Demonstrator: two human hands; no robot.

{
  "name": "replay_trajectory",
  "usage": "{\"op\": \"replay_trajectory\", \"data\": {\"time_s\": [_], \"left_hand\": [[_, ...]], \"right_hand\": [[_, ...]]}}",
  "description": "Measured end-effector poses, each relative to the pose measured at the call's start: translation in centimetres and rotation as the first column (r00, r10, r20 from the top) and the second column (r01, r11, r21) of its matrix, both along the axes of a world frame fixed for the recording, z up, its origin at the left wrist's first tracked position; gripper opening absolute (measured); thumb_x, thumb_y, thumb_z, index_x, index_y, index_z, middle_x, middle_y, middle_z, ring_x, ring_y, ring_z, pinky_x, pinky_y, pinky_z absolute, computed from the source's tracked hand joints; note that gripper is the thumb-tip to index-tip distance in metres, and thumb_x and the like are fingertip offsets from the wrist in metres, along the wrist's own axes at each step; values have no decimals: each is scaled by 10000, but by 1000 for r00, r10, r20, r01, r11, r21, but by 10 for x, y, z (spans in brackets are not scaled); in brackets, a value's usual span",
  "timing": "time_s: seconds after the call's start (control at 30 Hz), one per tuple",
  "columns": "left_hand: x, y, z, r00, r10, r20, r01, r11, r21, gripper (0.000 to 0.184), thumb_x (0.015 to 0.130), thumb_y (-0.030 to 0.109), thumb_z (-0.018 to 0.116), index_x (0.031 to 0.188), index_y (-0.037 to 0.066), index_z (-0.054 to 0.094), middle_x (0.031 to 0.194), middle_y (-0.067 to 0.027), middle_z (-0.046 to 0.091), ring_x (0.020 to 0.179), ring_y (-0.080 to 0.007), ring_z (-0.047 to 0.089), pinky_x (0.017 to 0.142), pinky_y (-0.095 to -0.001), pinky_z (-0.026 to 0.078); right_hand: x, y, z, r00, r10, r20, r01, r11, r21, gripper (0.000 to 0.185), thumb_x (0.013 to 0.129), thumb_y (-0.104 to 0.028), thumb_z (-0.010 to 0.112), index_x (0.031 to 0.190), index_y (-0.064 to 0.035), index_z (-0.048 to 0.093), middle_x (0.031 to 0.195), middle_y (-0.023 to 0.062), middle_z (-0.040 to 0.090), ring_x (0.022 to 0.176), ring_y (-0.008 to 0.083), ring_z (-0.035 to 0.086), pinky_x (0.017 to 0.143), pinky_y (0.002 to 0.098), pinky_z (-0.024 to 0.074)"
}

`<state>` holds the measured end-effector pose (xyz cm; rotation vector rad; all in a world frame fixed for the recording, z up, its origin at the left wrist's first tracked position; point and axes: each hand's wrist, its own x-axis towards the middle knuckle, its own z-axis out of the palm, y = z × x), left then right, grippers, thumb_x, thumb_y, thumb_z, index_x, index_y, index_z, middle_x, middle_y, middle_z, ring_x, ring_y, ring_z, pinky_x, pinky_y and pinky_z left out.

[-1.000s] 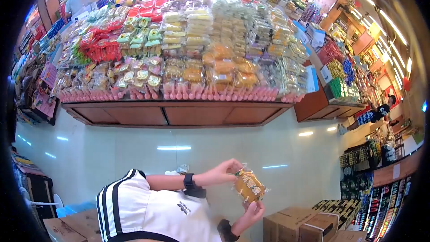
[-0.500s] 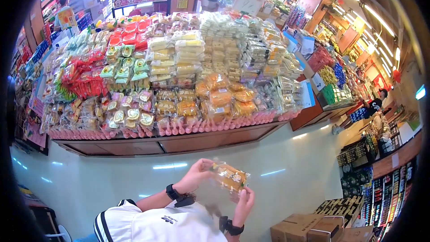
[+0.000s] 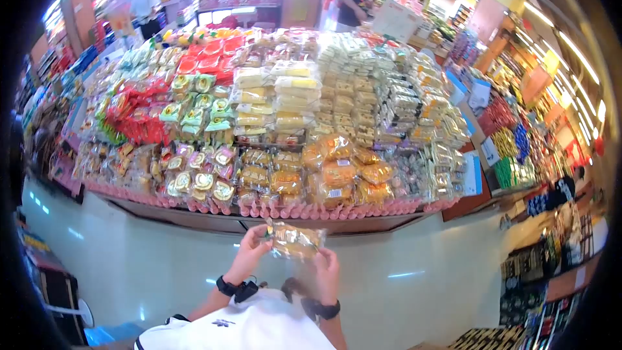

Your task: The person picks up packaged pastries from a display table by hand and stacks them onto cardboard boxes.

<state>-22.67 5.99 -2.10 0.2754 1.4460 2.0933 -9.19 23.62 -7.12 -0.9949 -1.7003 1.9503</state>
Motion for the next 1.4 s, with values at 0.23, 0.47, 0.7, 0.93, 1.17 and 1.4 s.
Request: {"op": "replay_trajectory", "data": {"time_s": [0.23, 0.47, 0.7, 0.93, 1.17, 1.4], "left_hand": [[-55, 36, -20, 944, -48, -327, -77, 929, -361, 758, 820, 166, 742, 1432, -17, 334, 1437, -151, 416, 1351, -236, 372, 1114, -346, 295], [-101, 72, -15, 907, -143, -396, -86, 858, -507, 851, 728, 194, 828, 1421, -11, 378, 1400, -191, 468, 1309, -257, 428, 1074, -346, 354], [-145, 61, -34, 935, -30, -353, -215, 745, -632, 794, 707, 241, 823, 1351, -33, 447, 1305, -223, 552, 1220, -321, 529, 1014, -371, 420], [-220, 35, -80, 834, -28, -551, -399, 660, -636, 686, 690, 170, 776, 1298, 7, 504, 1172, -239, 607, 1088, -381, 583, 918, -405, 478], [-309, 22, -85, 705, -185, -685, -450, 630, -633, 630, 708, 182, 777, 1258, -4, 532, 1097, -198, 635, 1026, -386, 566, 916, -459, 440], [-342, 16, -111, 755, -262, -601, -344, 623, -703, 586, 776, 142, 705, 1298, -11, 486, 1127, -250, 598, 1067, -450, 513, 933, -489, 409]], "right_hand": [[-78, 52, 19, 962, 274, -1, -274, 962, -15, 374, 964, -150, 569, 1280, 26, 473, 1127, 129, 576, 845, 192, 654, 720, 307, 564], [-141, 97, 7, 889, 451, 81, -445, 892, -82, 428, 943, -147, 607, 1302, 37, 463, 1140, 141, 582, 860, 179, 630, 685, 292, 561], [-207, 95, -44, 827, 547, 126, -541, 837, -80, 424, 921, -217, 631, 1247, 15, 490, 996, 99, 606, 744, 148, 627, 642, 285, 531], [-287, 54, -67, 881, 470, 48, -471, 866, 171, 550, 898, -165, 615, 1362, 26, 389, 1073, 161, 626, 889, 263, 658, 734, 363, 534], [-363, 36, -107, 846, 443, 298, -532, 747, 399, 637, 889, -323, 647, 1368, 26, 415, 1184, 245, 610, 1056, 338, 615, 921, 403, 479], [-400, 12, -96, 872, 355, 338, -471, 797, 377, 651, 909, -163, 602, 1461, -28, 284, 1304, 263, 525, 1173, 349, 549, 962, 415, 447]]}}
